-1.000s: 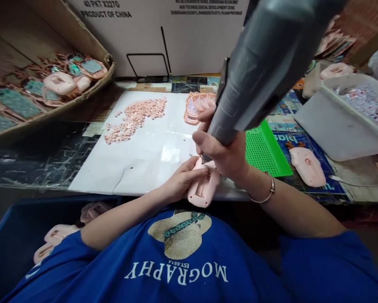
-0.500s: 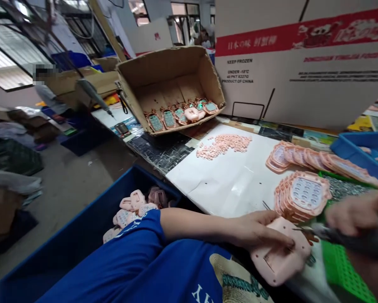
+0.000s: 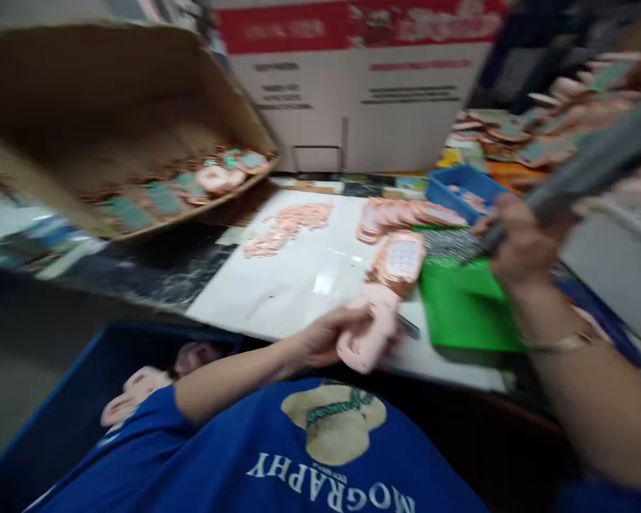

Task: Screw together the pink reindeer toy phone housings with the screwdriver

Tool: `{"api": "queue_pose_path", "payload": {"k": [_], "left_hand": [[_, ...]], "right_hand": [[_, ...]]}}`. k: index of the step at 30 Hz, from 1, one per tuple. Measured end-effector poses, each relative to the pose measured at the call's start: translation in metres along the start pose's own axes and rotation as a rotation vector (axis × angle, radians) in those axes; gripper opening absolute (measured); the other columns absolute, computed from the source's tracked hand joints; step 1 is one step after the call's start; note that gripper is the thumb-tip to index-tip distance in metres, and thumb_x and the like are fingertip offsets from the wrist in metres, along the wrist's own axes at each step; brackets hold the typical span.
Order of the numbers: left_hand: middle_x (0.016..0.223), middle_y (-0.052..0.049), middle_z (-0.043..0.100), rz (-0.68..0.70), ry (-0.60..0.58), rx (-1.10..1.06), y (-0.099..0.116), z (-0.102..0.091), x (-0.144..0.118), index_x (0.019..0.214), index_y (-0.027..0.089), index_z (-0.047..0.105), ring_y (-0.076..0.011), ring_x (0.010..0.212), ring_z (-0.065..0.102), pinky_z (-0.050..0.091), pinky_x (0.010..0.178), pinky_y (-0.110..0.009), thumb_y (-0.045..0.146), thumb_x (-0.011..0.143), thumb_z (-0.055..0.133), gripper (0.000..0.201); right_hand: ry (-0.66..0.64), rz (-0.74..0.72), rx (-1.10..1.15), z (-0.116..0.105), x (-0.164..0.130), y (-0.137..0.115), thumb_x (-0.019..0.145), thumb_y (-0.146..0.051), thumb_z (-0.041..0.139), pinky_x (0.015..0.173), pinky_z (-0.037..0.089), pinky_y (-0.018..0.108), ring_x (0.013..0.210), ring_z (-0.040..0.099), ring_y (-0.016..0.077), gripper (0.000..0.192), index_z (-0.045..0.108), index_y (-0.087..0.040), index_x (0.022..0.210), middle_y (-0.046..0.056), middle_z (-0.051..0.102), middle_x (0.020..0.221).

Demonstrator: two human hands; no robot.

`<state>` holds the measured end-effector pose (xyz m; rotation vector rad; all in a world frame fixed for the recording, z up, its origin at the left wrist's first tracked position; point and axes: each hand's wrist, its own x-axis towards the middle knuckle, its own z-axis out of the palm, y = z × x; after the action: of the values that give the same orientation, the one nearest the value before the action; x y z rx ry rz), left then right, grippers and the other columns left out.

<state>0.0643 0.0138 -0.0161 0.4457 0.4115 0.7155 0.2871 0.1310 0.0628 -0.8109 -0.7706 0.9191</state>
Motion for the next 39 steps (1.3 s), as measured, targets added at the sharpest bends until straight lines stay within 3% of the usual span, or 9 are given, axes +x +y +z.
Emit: {"api": "queue_pose_path", "payload": {"k": [3,5,12,24,32,39], "left_hand": [[0.095,-0.012,0.078,0.131,0.147,0.052,0.011,0.002,0.009,0.109,0.012,0.071,-0.0202,0.083,0.074,0.058,0.08,-0.029,0.024,0.067,0.085,0.045],[0.095,-0.012,0.078,0.118,0.207,0.105,0.011,0.004,0.013,0.11,0.011,0.069,-0.0204,0.083,0.073,0.058,0.08,-0.03,0.02,0.067,0.084,0.046],[0.094,-0.009,0.078,0.132,0.332,0.155,0.008,0.012,0.007,0.115,0.013,0.064,-0.0207,0.083,0.073,0.057,0.076,-0.031,0.02,0.064,0.085,0.055],[0.092,-0.009,0.078,0.127,0.354,0.159,0.007,0.01,0.009,0.102,0.009,0.071,-0.0178,0.077,0.071,0.057,0.073,-0.028,0.018,0.062,0.086,0.044],[0.099,-0.012,0.079,0.142,0.276,0.12,0.007,0.011,0.009,0.114,0.012,0.065,-0.0283,0.094,0.076,0.06,0.087,-0.041,0.021,0.069,0.082,0.049],[0.102,-0.014,0.078,0.153,0.271,0.075,0.009,0.011,0.01,0.115,0.011,0.065,-0.032,0.104,0.075,0.061,0.091,-0.044,0.02,0.07,0.078,0.047]], "right_hand": [[-0.044,-0.333,-0.197,-0.025,0.016,0.004,0.068,-0.032,0.087,0.045,0.031,0.032,0.042,0.045,0.0142,0.028,0.063,-0.031,0.083,-0.009,0.053,0.049],[-0.083,-0.355,-0.268,-0.029,0.025,0.012,0.069,-0.045,0.085,0.048,0.03,0.033,0.043,0.044,0.0142,0.035,0.059,-0.034,0.09,-0.011,0.052,0.05],[-0.09,-0.265,-0.397,-0.03,0.032,0.024,0.062,-0.072,0.081,0.059,0.031,0.038,0.055,0.038,0.0166,0.054,0.049,-0.041,0.093,-0.01,0.047,0.054],[-0.111,-0.216,-0.437,-0.037,0.039,0.037,0.063,-0.081,0.074,0.066,0.029,0.039,0.065,0.04,0.0202,0.058,0.044,-0.04,0.091,-0.008,0.047,0.057],[-0.135,-0.259,-0.409,-0.036,0.034,0.032,0.069,-0.07,0.079,0.062,0.032,0.038,0.059,0.039,0.0167,0.051,0.046,-0.041,0.094,-0.01,0.049,0.061],[-0.12,-0.327,-0.414,-0.034,0.035,0.036,0.07,-0.068,0.078,0.055,0.036,0.035,0.052,0.046,0.0151,0.048,0.05,-0.034,0.09,-0.01,0.049,0.059]]}}
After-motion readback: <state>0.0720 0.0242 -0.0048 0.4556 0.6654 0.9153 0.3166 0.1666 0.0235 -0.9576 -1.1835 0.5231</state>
